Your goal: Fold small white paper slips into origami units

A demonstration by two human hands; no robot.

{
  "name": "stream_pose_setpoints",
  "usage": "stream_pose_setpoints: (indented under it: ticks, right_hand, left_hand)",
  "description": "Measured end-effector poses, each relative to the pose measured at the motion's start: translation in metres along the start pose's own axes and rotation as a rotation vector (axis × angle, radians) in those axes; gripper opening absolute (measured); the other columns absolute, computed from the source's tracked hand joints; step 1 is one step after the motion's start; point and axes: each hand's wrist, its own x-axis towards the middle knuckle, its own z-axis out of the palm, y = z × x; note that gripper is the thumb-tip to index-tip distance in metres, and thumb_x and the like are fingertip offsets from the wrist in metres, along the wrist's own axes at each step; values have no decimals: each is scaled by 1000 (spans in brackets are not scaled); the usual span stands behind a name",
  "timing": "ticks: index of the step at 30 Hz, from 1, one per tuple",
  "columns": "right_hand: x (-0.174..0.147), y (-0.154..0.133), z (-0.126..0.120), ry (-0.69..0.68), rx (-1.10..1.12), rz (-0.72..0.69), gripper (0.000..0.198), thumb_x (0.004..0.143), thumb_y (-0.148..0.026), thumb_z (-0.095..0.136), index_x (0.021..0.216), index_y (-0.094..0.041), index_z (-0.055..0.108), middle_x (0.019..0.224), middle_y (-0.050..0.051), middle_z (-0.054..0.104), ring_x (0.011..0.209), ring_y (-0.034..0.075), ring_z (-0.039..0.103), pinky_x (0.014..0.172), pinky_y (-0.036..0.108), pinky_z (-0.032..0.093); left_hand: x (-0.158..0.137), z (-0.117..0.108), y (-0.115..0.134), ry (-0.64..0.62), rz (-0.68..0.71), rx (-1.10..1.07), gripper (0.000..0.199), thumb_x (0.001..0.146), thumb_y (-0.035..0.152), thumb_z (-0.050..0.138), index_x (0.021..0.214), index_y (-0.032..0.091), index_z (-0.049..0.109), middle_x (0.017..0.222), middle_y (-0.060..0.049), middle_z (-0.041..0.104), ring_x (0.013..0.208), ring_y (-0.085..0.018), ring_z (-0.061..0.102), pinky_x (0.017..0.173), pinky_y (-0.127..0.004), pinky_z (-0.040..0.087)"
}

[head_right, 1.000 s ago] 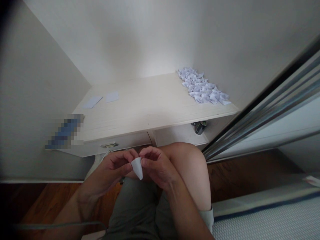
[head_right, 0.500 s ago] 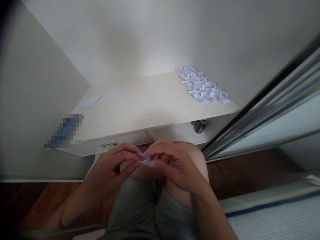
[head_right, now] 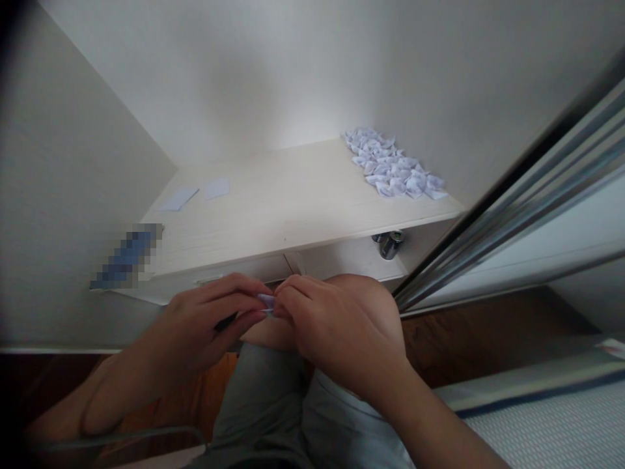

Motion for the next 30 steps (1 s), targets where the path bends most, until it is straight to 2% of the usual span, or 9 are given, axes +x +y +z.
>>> stream_pose_setpoints:
  ticks: [4, 9, 13, 17, 21, 25, 27, 30]
  right_hand:
    - [3, -1, 0, -30, -36, 35, 11, 99, -20, 61, 90, -20, 68, 83, 3, 71, 74, 18, 61, 68, 30, 38]
    - [6, 0, 0, -84, -70, 39, 12, 97, -17, 62, 86, -19, 66, 77, 2, 68, 70, 18, 59, 66, 32, 33]
    - [6, 2, -1, -121, -10, 80, 9, 95, -14, 63, 88, -19, 67, 81, 3, 71, 73, 18, 61, 66, 31, 33]
    - [8, 3, -4, -130, 101, 146, 11, 96, -23, 65, 88, -20, 71, 76, 1, 71, 71, 16, 61, 64, 29, 32]
    - [10, 9, 1, -127, 357, 252, 17, 95, -34, 67, 86, -20, 73, 70, -1, 69, 62, 12, 58, 58, 26, 34]
    - [10, 13, 16, -18, 796, 326, 21, 90, -40, 73, 88, -19, 70, 79, 1, 72, 71, 14, 65, 63, 26, 47]
    - [10, 12, 22, 53, 959, 358, 23, 86, -40, 78, 90, -19, 68, 81, 1, 73, 74, 15, 67, 67, 27, 52]
    - [11, 7, 25, 132, 1084, 398, 27, 81, -38, 83, 93, -20, 66, 81, 1, 74, 73, 15, 69, 67, 27, 54]
  left_hand:
    - [3, -4, -6, -20, -30, -53, 16, 101, 18, 59, 95, 18, 74, 103, -2, 74, 85, -11, 69, 77, -20, 55]
    - [6, -1, -12, -73, -54, -158, 19, 103, 23, 57, 101, 23, 76, 107, 0, 76, 92, -11, 70, 84, -20, 53]
    - [11, -3, -13, -141, -160, -283, 19, 102, 27, 59, 103, 26, 78, 106, 1, 78, 94, -12, 71, 85, -22, 53]
    - [17, -8, -13, -230, -276, -366, 18, 98, 30, 63, 94, 23, 79, 94, 0, 77, 82, -14, 69, 74, -25, 51]
    - [24, -9, -16, -285, -381, -483, 17, 95, 31, 64, 91, 21, 77, 83, -1, 74, 72, -14, 66, 64, -24, 49]
    - [29, -9, -20, -284, -438, -565, 17, 92, 33, 68, 87, 19, 76, 82, -3, 76, 72, -16, 69, 65, -25, 53]
    - [30, -10, -20, -264, -468, -638, 16, 90, 35, 71, 91, 20, 76, 83, -3, 77, 74, -17, 71, 65, -25, 55]
    - [29, -11, -18, -199, -490, -705, 22, 88, 33, 74, 107, 21, 75, 87, -3, 79, 77, -17, 74, 67, -26, 57]
